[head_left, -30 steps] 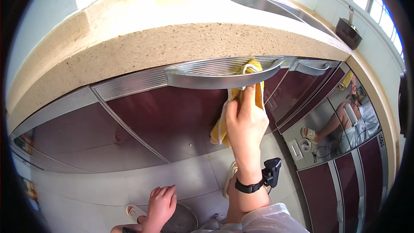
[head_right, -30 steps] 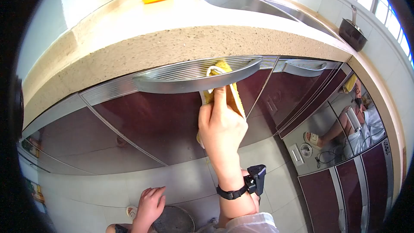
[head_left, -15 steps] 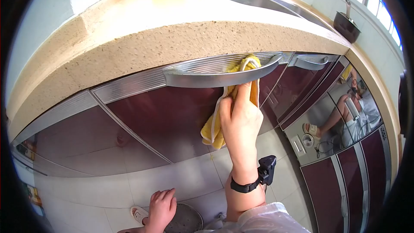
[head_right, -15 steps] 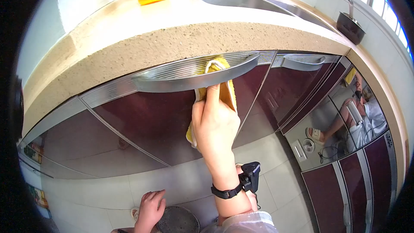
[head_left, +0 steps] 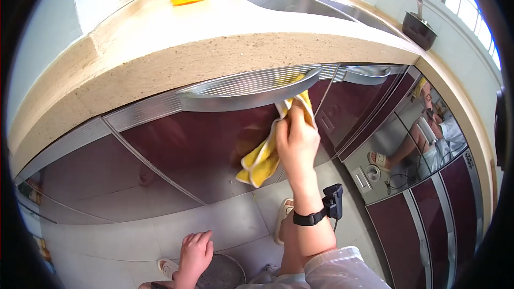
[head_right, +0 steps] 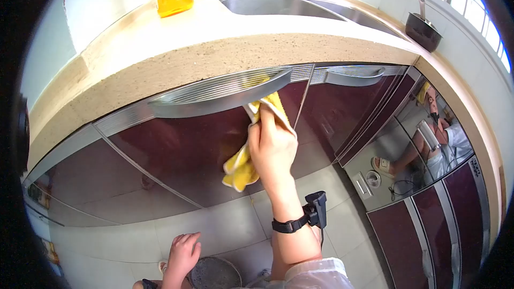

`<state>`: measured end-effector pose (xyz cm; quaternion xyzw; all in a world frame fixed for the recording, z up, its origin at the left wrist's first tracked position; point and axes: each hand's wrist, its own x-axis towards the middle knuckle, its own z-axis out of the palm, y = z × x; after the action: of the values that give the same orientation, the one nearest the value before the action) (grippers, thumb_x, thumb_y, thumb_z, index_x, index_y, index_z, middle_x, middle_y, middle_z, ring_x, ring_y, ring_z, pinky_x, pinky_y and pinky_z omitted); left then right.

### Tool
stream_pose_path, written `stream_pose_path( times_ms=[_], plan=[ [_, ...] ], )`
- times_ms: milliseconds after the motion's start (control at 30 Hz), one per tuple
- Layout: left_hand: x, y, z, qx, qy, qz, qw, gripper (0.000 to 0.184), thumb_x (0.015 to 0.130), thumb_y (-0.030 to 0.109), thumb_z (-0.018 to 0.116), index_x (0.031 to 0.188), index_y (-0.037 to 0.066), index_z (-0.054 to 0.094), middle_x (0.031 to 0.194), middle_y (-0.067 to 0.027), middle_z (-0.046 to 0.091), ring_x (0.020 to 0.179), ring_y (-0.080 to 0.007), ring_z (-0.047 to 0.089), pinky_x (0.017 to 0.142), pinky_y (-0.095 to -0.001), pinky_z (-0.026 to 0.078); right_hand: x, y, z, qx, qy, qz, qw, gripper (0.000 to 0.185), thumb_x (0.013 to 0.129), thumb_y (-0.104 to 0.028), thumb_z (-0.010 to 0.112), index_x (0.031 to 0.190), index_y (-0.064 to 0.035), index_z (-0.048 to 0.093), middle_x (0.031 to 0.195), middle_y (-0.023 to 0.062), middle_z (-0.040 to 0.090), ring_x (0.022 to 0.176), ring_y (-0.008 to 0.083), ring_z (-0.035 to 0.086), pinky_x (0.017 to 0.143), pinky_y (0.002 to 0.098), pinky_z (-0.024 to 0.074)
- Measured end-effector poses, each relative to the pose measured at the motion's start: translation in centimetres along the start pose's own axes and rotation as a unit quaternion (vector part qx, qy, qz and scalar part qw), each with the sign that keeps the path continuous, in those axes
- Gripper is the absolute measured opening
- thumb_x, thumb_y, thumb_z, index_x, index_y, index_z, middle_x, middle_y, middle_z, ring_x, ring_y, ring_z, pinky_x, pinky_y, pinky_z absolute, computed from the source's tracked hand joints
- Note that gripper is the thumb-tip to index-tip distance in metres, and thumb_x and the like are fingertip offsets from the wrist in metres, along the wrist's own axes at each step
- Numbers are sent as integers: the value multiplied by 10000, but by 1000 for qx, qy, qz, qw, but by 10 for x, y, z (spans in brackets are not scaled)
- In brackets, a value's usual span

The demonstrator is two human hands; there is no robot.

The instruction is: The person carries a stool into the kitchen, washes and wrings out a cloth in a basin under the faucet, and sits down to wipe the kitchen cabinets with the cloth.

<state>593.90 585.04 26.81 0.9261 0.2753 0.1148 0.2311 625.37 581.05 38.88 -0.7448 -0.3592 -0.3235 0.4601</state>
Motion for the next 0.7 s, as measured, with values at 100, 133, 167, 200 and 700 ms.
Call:
stream_pose_path(
  times_ms=[100, 133, 167, 200, 700],
  plan=[
    [0, 0, 1, 3, -4, -5, 1000, 272, 812, 105, 575, 1060, 1, 619, 1010, -153, 647, 961, -330, 596, 909, -426, 434, -14, 19, 12, 67, 64, 34, 995, 378, 753, -4, 554, 1127, 46, 572, 819, 226, 634, 704, 368, 633, 663, 397, 513],
    [0, 0, 2, 4, -3, -3, 1000, 272, 812, 105, 575, 1060, 1, 619, 1010, -153, 647, 961, -330, 596, 909, -426, 434, -17, 28, 15, 80, 76, 44, 993, 413, 753, 31, 534, 1164, 75, 546, 851, 252, 627, 718, 390, 631, 685, 395, 516],
    [-1, -1, 3, 9, 5, 2, 1000, 269, 817, 107, 566, 1062, 6, 620, 989, -149, 645, 934, -317, 597, 909, -431, 431, -14, 26, 8, 74, 104, 18, 992, 409, 799, 25, 527, 1204, 88, 517, 958, 264, 623, 822, 381, 637, 757, 386, 503],
    [-1, -1, 5, 13, 12, 8, 1000, 267, 823, 108, 557, 1064, 11, 620, 969, -146, 643, 906, -305, 598, 910, -437, 427, -11, 32, 7, 103, 131, 18, 986, 396, 828, 11, 525, 1217, 86, 509, 1025, 255, 611, 891, 367, 625, 806, 384, 484],
    [-7, 0, -4, -32, 62, -64, 996, 262, 815, 81, 558, 1048, -16, 629, 968, -195, 645, 903, -361, 614, 851, -419, 471, 19, -57, -5, 226, -61, -304, 923, 357, 768, -111, 631, 1123, -145, 615, 1121, 105, 602, 1076, 314, 552, 968, 446, 407]
  ],
)
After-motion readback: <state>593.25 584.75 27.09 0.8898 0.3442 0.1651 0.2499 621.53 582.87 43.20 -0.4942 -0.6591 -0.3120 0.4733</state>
